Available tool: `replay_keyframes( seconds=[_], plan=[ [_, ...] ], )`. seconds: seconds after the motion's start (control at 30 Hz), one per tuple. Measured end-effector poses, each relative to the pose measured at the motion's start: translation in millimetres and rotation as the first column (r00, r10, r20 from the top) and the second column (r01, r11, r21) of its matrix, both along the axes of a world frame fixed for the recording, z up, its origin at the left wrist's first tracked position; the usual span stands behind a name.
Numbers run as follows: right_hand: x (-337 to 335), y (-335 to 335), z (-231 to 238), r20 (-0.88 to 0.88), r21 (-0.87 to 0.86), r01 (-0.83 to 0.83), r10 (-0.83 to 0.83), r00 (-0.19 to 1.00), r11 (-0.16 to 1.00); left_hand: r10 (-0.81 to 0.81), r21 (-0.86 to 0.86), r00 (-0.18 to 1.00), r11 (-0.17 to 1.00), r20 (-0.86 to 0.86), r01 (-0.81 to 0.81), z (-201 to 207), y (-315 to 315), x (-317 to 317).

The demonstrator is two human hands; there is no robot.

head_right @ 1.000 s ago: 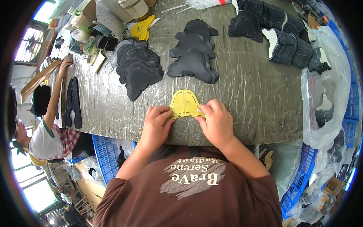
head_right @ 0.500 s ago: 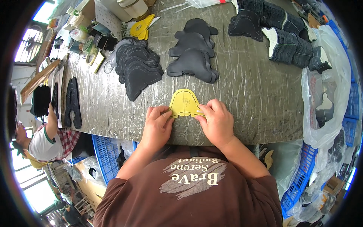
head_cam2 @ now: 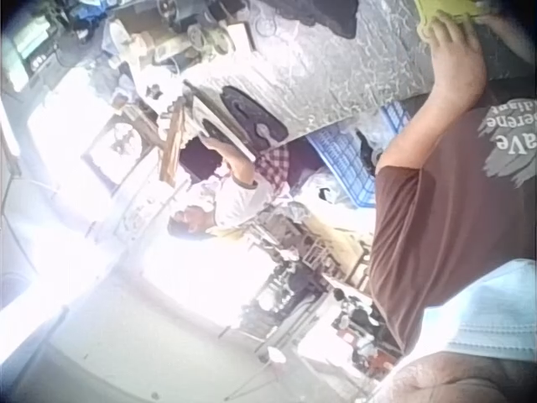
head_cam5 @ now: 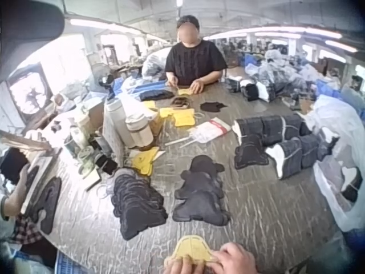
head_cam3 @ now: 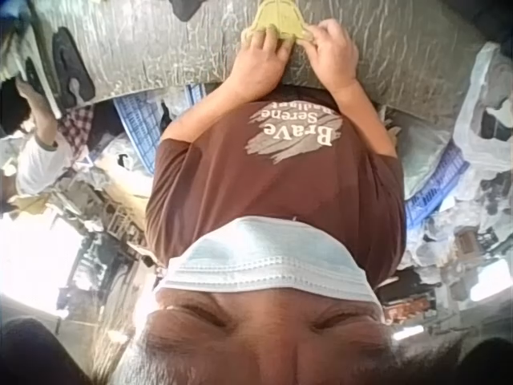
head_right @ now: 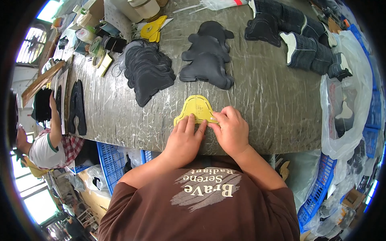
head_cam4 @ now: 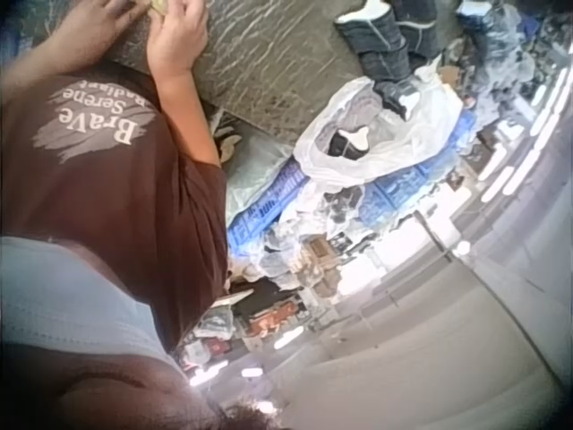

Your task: Tracing pattern outlines onto shoe components using yellow templates and a marking pen.

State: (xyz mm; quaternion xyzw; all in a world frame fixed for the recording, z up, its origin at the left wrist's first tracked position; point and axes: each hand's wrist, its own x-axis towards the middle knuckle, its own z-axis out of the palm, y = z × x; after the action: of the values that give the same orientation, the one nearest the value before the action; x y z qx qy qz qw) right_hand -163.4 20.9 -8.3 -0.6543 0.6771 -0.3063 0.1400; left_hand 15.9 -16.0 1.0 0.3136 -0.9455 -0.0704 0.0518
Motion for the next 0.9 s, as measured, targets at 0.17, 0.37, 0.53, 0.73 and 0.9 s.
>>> replay_keyframes(
  seconds=[0.17, 0.37, 0.53, 0.73, 0.9],
  plan=[
    [-7.1, -8.8, 3.1, 0.171, 0.039, -0.049, 0.042, 0.984, 0.998, -0.029, -0.032, 0.993, 0.999, 0.114, 0.033, 3.7, 3.6, -6.4],
    [5.6, -48.2, 32.3, -0.027, -0.379, -0.135, 0.135, 0.991, 0.916, -0.02, -0.034, 0.994, 0.999, 0.109, 0.024, -1.0, 4.8, -6.1],
    [30.0, -62.7, 28.9, 0.571, 0.012, -0.26, 0.207, 0.794, 0.966, -0.052, -0.021, 0.989, 0.998, 0.138, 0.056, -5.2, 4.2, -4.7],
    [33.0, -70.8, 18.7, 0.523, 0.143, -0.407, 0.28, 0.805, 0.902, -0.094, 0.003, 0.984, 0.995, 0.153, 0.095, -6.4, 5.5, -4.0],
    [32.6, -72.6, 12.1, 0.411, 0.04, -0.385, 0.336, 0.847, 0.922, -0.097, -0.002, 0.988, 0.995, 0.124, 0.099, -5.6, 4.4, -3.3]
  ],
)
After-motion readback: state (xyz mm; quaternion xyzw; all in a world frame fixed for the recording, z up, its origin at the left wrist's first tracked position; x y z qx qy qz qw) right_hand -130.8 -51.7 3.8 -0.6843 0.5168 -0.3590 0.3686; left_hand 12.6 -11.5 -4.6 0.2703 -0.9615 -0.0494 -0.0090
